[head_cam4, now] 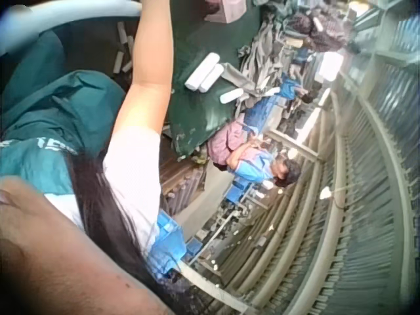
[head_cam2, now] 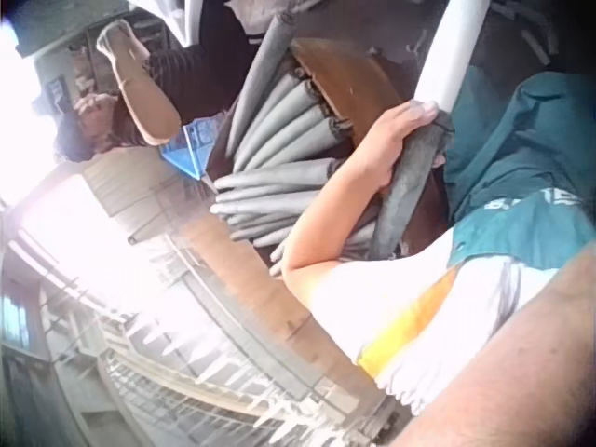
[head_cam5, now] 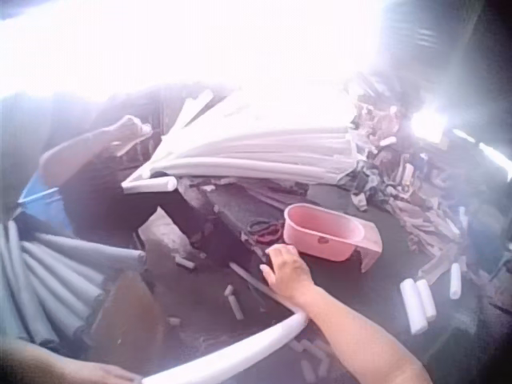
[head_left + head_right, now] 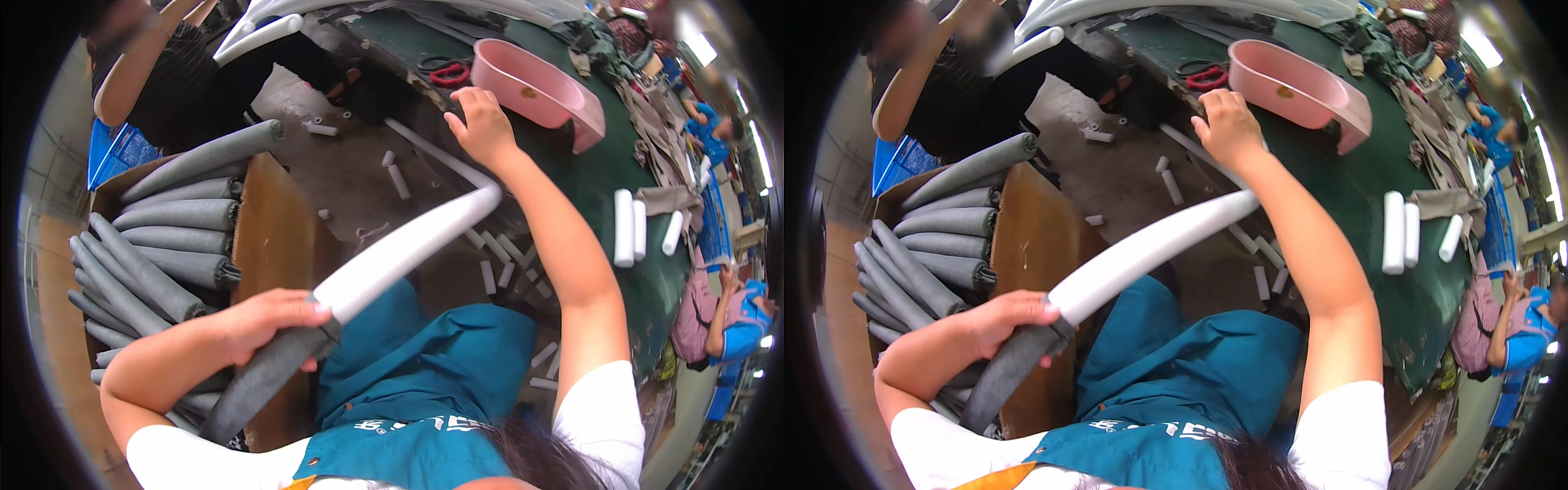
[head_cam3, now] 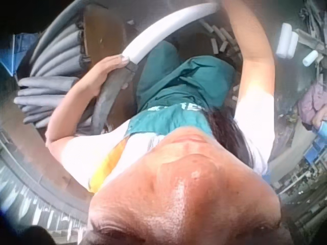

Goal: The person repeatedly inserts white foam cylinders into gray fabric sleeves, ties off the ends with string, and trims excess string with scissors. The finished units are placed into a blue crate. The person also handles loose strings and small cut pieces on the workbench.

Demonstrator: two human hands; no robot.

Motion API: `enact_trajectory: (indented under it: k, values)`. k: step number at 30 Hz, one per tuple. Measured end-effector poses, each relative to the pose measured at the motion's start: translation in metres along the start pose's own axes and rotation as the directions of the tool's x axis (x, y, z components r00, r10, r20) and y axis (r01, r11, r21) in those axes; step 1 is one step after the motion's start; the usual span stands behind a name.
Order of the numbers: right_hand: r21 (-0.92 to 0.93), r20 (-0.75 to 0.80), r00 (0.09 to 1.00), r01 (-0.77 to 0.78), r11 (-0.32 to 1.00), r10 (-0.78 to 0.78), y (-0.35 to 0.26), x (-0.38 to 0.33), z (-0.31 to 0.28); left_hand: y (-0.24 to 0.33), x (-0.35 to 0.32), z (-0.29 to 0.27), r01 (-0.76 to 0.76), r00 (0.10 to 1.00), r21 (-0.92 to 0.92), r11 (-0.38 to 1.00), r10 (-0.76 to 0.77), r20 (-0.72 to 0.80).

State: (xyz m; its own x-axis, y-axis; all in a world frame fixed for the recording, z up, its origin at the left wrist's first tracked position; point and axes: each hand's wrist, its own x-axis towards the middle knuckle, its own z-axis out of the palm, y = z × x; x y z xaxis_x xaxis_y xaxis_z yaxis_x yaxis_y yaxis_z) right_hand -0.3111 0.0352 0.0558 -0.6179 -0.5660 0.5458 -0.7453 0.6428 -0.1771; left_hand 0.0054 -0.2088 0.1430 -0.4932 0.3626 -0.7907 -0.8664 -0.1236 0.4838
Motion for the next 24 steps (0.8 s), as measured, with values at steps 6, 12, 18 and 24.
enact_trajectory:
  k: [6,12,18,24]
  values:
    - [-0.418,0.318,0.881,-0.201,0.886,0.350,0.017,0.089,0.076,-0.015,-0.025,-0.020,0.075,0.993,-0.121,0.990,-0.063,0.101]
    - [-0.457,0.327,0.894,-0.134,0.879,0.306,0.034,0.105,0.087,-0.021,-0.017,-0.031,0.120,0.983,-0.160,0.980,-0.095,0.157]
    - [-0.378,0.225,0.959,-0.079,0.923,0.174,0.028,0.022,0.039,-0.012,-0.009,-0.020,0.129,0.983,-0.053,0.990,-0.121,0.135]
    - [0.559,0.264,0.799,-0.584,0.589,0.541,0.017,-0.093,-0.079,-0.018,0.003,0.008,0.034,0.994,-0.012,0.999,-0.033,0.106]
